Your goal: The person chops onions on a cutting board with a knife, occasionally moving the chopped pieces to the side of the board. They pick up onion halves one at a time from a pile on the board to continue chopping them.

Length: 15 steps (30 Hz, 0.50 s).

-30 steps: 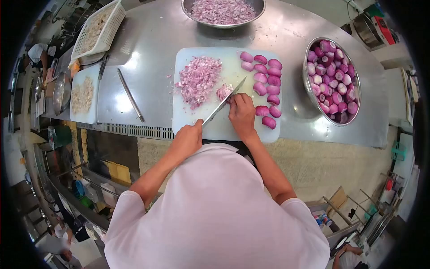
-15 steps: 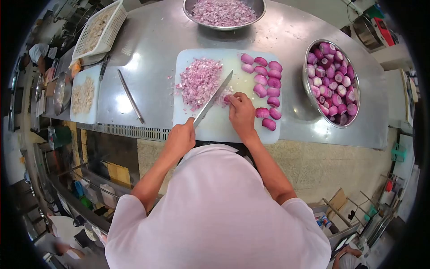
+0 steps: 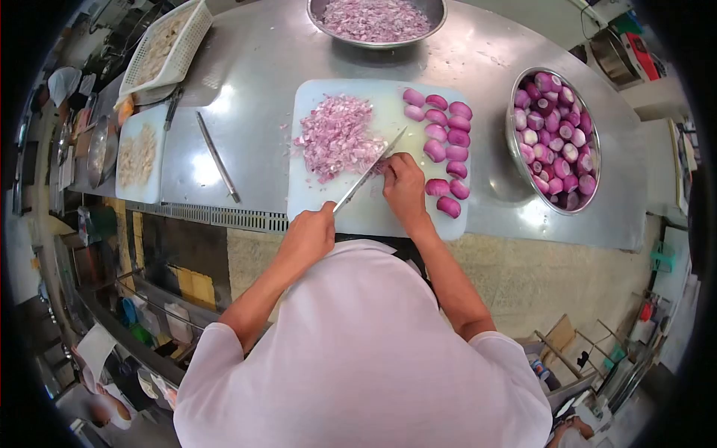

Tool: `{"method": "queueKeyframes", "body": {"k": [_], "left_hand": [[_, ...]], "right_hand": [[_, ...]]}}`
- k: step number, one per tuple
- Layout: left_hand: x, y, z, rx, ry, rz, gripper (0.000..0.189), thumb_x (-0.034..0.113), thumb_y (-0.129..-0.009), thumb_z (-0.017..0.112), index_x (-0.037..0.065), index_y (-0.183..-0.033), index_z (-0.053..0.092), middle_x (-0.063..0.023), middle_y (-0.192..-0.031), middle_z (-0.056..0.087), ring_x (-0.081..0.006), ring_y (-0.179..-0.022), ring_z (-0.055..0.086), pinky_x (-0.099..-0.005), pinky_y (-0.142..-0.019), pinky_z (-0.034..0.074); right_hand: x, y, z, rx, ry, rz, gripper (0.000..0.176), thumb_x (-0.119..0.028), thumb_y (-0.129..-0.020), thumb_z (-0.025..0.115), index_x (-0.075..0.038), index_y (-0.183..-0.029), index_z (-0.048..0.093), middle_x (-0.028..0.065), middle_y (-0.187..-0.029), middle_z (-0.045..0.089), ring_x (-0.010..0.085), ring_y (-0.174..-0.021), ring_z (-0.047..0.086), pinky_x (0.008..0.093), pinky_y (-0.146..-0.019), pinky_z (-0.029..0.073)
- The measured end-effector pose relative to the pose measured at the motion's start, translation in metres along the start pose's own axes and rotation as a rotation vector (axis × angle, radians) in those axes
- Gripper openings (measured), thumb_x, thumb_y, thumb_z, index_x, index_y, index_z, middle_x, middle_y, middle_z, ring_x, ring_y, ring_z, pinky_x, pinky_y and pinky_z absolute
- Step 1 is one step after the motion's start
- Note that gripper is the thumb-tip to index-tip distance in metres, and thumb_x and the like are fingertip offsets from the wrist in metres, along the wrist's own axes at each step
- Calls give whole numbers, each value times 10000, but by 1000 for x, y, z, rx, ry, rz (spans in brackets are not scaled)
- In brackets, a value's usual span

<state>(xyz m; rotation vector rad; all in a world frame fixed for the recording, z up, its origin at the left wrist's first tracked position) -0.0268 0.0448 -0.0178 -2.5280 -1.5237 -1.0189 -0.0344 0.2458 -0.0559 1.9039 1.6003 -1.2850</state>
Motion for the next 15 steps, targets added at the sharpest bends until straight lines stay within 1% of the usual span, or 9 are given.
{"method": "queueKeyframes", "body": {"k": [4,6,7,9,10,11,13,15], "left_hand": [[3,3,0,8,58,17,209,28,-877,560,-31,-1078,554,-261,-644,595,-454,-629,608,-537,-599,457],[-1,-2,2,-30,12,14,215,33,-884,559,-32,-1088,552,-263,-653,598,-452,-634,611,-536,-602,459],[3,-3,2,-34,15,26,215,33,-884,559,-32,-1088,552,-263,-653,598,-452,-634,611,-536,-602,459],[9,5,-4,11,37,11,239,33,-887,555,-35,-1116,552,-264,-654,596,-455,-644,612,-536,-606,461],[2,1,-2,18,29,9,239,33,-887,555,-35,-1116,552,-264,-654,596,-455,-644,612,-536,-606,461],[-9,-4,7,8,9,23,256,34,-888,555,-37,-1134,554,-264,-653,595,-456,-644,613,-533,-603,463],[-2,-5,1,-1,-7,50,274,36,-889,555,-39,-1152,557,-263,-651,595,-457,-645,613,-529,-600,466],[6,6,-11,54,69,-10,262,31,-887,552,-36,-1141,559,-258,-648,595,-454,-633,611,-526,-591,464]], "right_hand": [[6,3,5,22,-38,-3,113,91,-792,590,32,-886,611,200,-903,602,419,-828,607,470,-716,492],[6,2,3,49,-59,-24,97,89,-780,613,30,-856,620,185,-873,608,396,-769,610,442,-669,482],[9,1,0,56,-49,-21,97,89,-780,613,30,-856,620,185,-873,608,396,-769,610,442,-669,482],[6,4,0,71,-31,-41,110,94,-781,609,26,-867,619,184,-873,607,394,-760,610,438,-662,482],[5,1,2,74,-39,-47,110,94,-781,609,26,-867,619,184,-873,607,394,-760,610,438,-662,482],[6,2,2,56,-51,-29,118,95,-777,610,23,-870,620,179,-876,609,391,-775,611,440,-673,484],[8,2,1,46,-54,-12,125,96,-773,612,20,-873,621,175,-879,611,388,-790,612,441,-684,487],[3,4,-4,70,4,-134,144,91,-765,620,15,-888,615,167,-886,615,379,-831,610,452,-720,491]]}}
Point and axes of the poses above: each hand's wrist, its own y-axis away from the middle knuckle, its own z-axis out of the palm, x = y × z, the point moved 6 cm from there along -y, towards the middle knuckle
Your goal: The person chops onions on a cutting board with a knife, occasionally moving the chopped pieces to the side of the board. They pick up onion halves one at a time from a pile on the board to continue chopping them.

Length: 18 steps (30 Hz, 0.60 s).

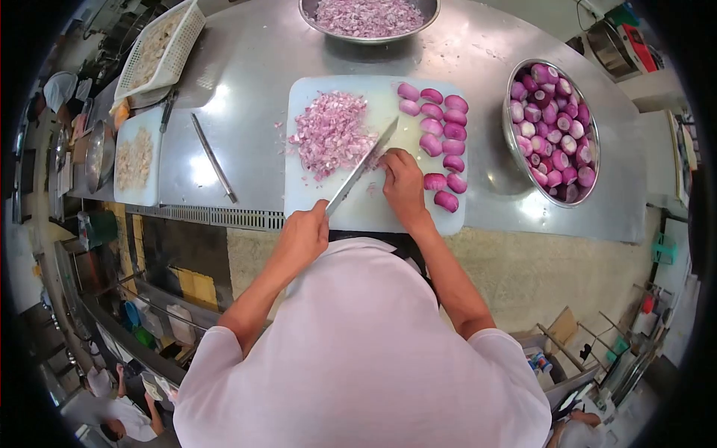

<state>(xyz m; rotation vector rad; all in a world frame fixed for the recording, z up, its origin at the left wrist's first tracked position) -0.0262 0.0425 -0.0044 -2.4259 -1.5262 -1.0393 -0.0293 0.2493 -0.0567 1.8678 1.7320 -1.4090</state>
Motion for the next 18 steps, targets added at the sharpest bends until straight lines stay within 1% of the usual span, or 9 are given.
{"method": "queueKeyframes", "body": {"k": [1,2,3,4,7,10,13,16,18], "left_hand": [[-6,-1,4,2,-3,-2,262,31,-887,552,-36,-1141,559,-258,-648,595,-454,-633,611,-526,-591,464],[-16,-4,11,16,-40,6,254,31,-888,552,-33,-1133,562,-258,-645,593,-450,-628,612,-522,-585,460],[-16,-3,12,22,-74,13,245,31,-888,553,-30,-1125,565,-257,-642,590,-447,-623,612,-519,-579,456],[-17,-2,10,22,-73,13,245,31,-888,553,-30,-1125,565,-257,-642,590,-447,-623,612,-519,-579,456],[-15,2,7,10,-40,-43,252,28,-885,554,-35,-1129,563,-261,-630,582,-452,-625,608,-520,-577,450],[-13,6,9,-8,3,-36,259,33,-887,557,-49,-1133,567,-263,-628,581,-458,-622,606,-518,-575,451],[-9,3,8,42,-16,39,256,34,-891,555,-55,-1130,564,-256,-630,586,-458,-610,600,-518,-574,452],[-7,6,5,17,38,12,248,41,-895,555,-56,-1122,571,-255,-638,589,-455,-606,600,-517,-574,451],[-13,3,12,-27,-5,-27,254,8,-860,555,-62,-1103,583,-270,-671,608,-454,-668,623,-529,-625,477]], "right_hand": [[1,-1,0,1,-4,-2,144,91,-765,620,15,-888,615,167,-886,615,379,-831,610,452,-720,491],[1,-2,2,-20,16,-9,139,81,-777,611,13,-898,611,160,-896,613,370,-866,605,450,-746,495],[0,0,3,-45,38,-11,134,72,-789,601,10,-908,607,153,-906,611,361,-901,599,447,-771,500],[-2,1,4,-46,39,-10,134,72,-789,601,10,-908,607,153,-906,611,361,-901,599,447,-771,500],[0,4,7,-132,100,56,139,33,-793,623,-3,-927,614,152,-911,616,362,-864,589,450,-750,496],[0,4,15,-128,134,92,128,7,-796,635,-13,-922,618,156,-907,614,365,-835,580,452,-730,489],[2,4,10,-111,125,89,118,19,-800,624,-8,-915,617,166,-905,609,372,-837,583,456,-731,487],[-2,4,12,-66,94,70,109,27,-807,615,2,-912,614,173,-903,603,377,-828,582,462,-725,485],[-4,5,10,-98,88,69,117,37,-811,606,11,-925,612,181,-902,603,385,-823,586,470,-715,487]]}}
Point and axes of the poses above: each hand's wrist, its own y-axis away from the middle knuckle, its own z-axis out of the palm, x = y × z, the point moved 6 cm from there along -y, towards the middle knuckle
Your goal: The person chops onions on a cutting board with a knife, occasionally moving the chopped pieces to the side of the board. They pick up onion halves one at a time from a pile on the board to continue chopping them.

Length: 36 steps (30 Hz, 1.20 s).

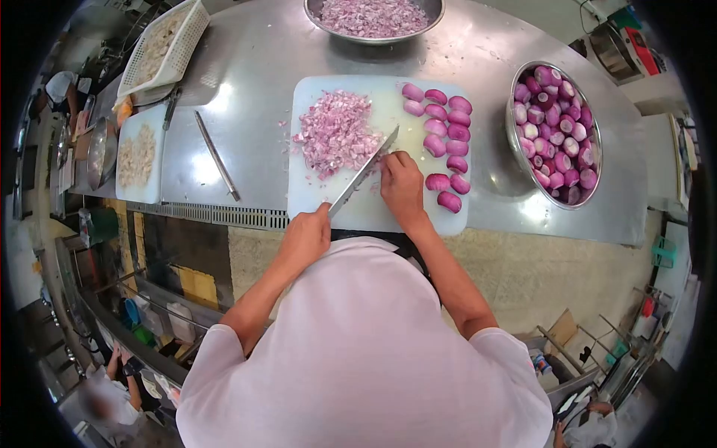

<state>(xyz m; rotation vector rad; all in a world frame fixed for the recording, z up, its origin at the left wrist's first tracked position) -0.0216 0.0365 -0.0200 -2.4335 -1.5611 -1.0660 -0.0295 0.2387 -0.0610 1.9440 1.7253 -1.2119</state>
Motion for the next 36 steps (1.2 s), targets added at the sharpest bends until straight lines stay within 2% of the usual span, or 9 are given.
{"method": "queueKeyframes", "body": {"k": [9,12,16,18,21,26,31,33,36], "left_hand": [[4,4,-4,-40,-7,21,222,9,-856,556,-29,-1073,588,-264,-690,619,-455,-672,621,-537,-633,478],[7,6,-1,-33,-5,17,239,7,-854,556,-28,-1088,589,-262,-699,623,-456,-680,623,-539,-634,479],[5,4,-1,-40,-22,44,246,10,-859,555,-25,-1099,594,-261,-701,624,-456,-690,626,-542,-637,480],[8,8,-4,25,65,68,157,44,-892,559,-26,-1029,589,-251,-659,593,-453,-626,595,-515,-590,456],[4,2,0,-59,-64,7,204,13,-864,549,-39,-1054,601,-270,-689,614,-458,-681,624,-534,-627,484],[6,1,1,-31,-11,51,206,10,-857,553,-28,-1053,603,-269,-669,604,-451,-668,622,-524,-608,481],[18,9,-12,9,20,70,181,53,-888,574,-14,-1053,607,-246,-651,589,-439,-624,605,-495,-579,459],[33,14,-21,-69,137,35,193,27,-865,566,-22,-1047,611,-267,-687,606,-450,-662,615,-526,-616,469],[23,11,-3,-154,105,108,201,37,-873,578,-27,-1059,614,-267,-697,608,-448,-654,609,-497,-591,464]], "right_hand": [[6,4,-4,91,-44,14,126,69,-785,630,12,-896,619,181,-878,618,391,-759,623,440,-642,504],[6,5,-4,70,-74,64,81,55,-796,600,18,-865,622,196,-863,614,404,-772,620,474,-667,503],[11,8,-4,63,-56,59,76,57,-793,600,20,-856,621,198,-850,613,405,-770,616,473,-667,500],[12,9,-2,71,-69,76,75,60,-785,601,22,-847,618,197,-838,609,407,-764,611,477,-659,494],[9,8,-5,78,-43,37,73,62,-776,605,21,-836,615,191,-817,604,402,-753,608,476,-653,489],[12,8,-7,97,-38,51,72,68,-765,613,17,-816,610,180,-791,598,390,-745,606,468,-651,485],[10,3,-40,162,-81,38,83,78,-757,624,13,-799,591,163,-777,608,358,-710,608,446,-634,483],[19,-3,-67,245,-28,156,90,77,-758,636,13,-812,602,158,-783,620,321,-684,618,416,-625,489],[39,-11,-91,355,-48,160,94,59,-765,650,10,-844,634,160,-812,637,294,-682,636,385,-625,500]]}}
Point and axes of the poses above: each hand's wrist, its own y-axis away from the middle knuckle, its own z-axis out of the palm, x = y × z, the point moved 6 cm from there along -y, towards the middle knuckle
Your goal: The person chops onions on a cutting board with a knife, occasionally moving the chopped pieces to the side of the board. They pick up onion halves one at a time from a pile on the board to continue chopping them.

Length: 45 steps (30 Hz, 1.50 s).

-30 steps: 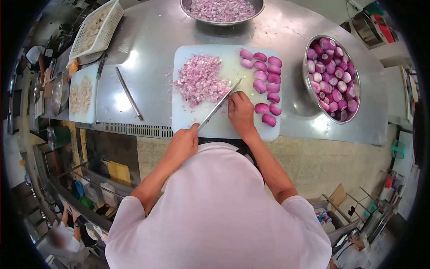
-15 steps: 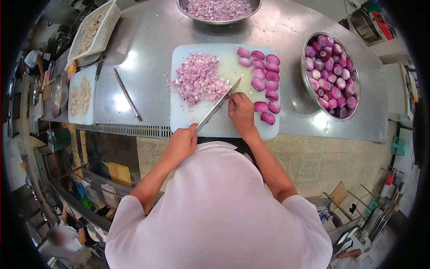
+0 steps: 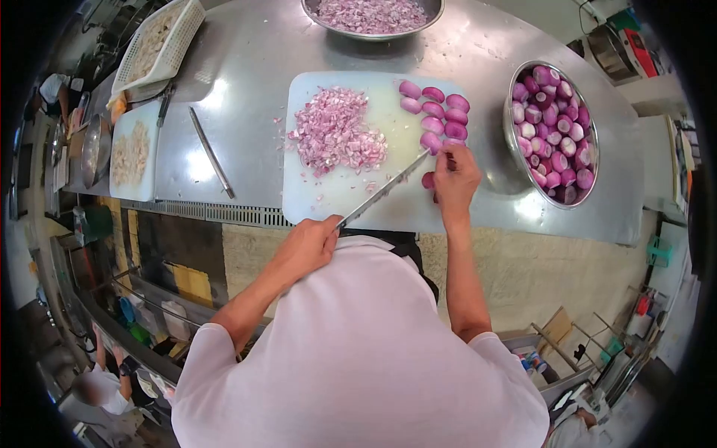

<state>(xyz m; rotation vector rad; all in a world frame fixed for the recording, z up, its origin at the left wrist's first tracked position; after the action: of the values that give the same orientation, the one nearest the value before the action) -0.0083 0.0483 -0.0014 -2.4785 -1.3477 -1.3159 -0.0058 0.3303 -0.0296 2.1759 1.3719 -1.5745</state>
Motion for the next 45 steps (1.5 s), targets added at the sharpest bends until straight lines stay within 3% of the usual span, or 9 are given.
{"method": "queueKeyframes", "body": {"k": [2,8,10,15,18,20,24,37,45], "left_hand": [[-44,-8,12,17,36,-10,186,47,-880,581,-30,-1047,610,-269,-692,603,-447,-649,604,-479,-578,461],[-48,-21,-25,210,23,-145,136,79,-891,589,-45,-943,567,-262,-643,583,-457,-613,584,-472,-550,447],[-33,-13,-20,236,57,-114,169,123,-919,610,-37,-928,558,-248,-619,548,-378,-532,532,-422,-527,411],[-40,-3,10,70,137,-13,159,100,-887,608,-34,-969,589,-256,-668,588,-418,-606,586,-453,-566,455],[-57,-11,-6,89,252,-86,146,84,-872,608,-50,-927,592,-256,-713,627,-462,-683,614,-470,-604,479],[-61,-15,-28,201,5,-193,155,91,-878,605,-45,-952,589,-259,-716,631,-461,-695,619,-482,-606,483],[-27,-11,-47,338,33,-84,130,72,-887,573,-39,-953,554,-271,-669,607,-467,-683,621,-535,-615,479],[-26,-23,-10,156,-122,-112,200,27,-893,548,-28,-1086,554,-274,-647,580,-463,-635,595,-539,-587,438],[-9,-17,-19,190,-99,-26,233,4,-870,545,-32,-1100,545,-263,-648,586,-468,-641,594,-538,-597,449]], "right_hand": [[8,-11,-5,-49,57,-10,109,49,-767,653,13,-870,649,167,-841,648,308,-707,641,387,-647,507],[18,-17,10,-230,200,-68,177,20,-772,658,15,-947,686,189,-941,670,380,-831,643,429,-751,510],[19,-17,17,-273,224,-112,194,18,-771,658,15,-962,690,192,-959,671,395,-869,639,443,-775,505],[26,-17,24,-327,225,2,214,15,-753,680,6,-966,688,182,-981,672,384,-928,634,439,-812,502],[19,-14,28,-337,210,7,195,6,-754,684,-1,-949,687,177,-976,674,375,-902,636,431,-807,502],[19,-5,45,-346,146,-60,182,4,-757,684,-1,-939,686,172,-966,672,368,-894,634,430,-798,502],[-24,6,75,-432,115,-225,158,-4,-777,666,-3,-933,684,162,-953,663,362,-891,623,434,-782,505],[-36,9,93,-499,271,-240,195,-16,-774,625,-26,-965,666,153,-947,621,359,-852,594,467,-747,516],[-30,15,89,-419,180,-230,151,-19,-801,631,-17,-952,639,148,-948,619,365,-848,586,468,-738,503]]}}
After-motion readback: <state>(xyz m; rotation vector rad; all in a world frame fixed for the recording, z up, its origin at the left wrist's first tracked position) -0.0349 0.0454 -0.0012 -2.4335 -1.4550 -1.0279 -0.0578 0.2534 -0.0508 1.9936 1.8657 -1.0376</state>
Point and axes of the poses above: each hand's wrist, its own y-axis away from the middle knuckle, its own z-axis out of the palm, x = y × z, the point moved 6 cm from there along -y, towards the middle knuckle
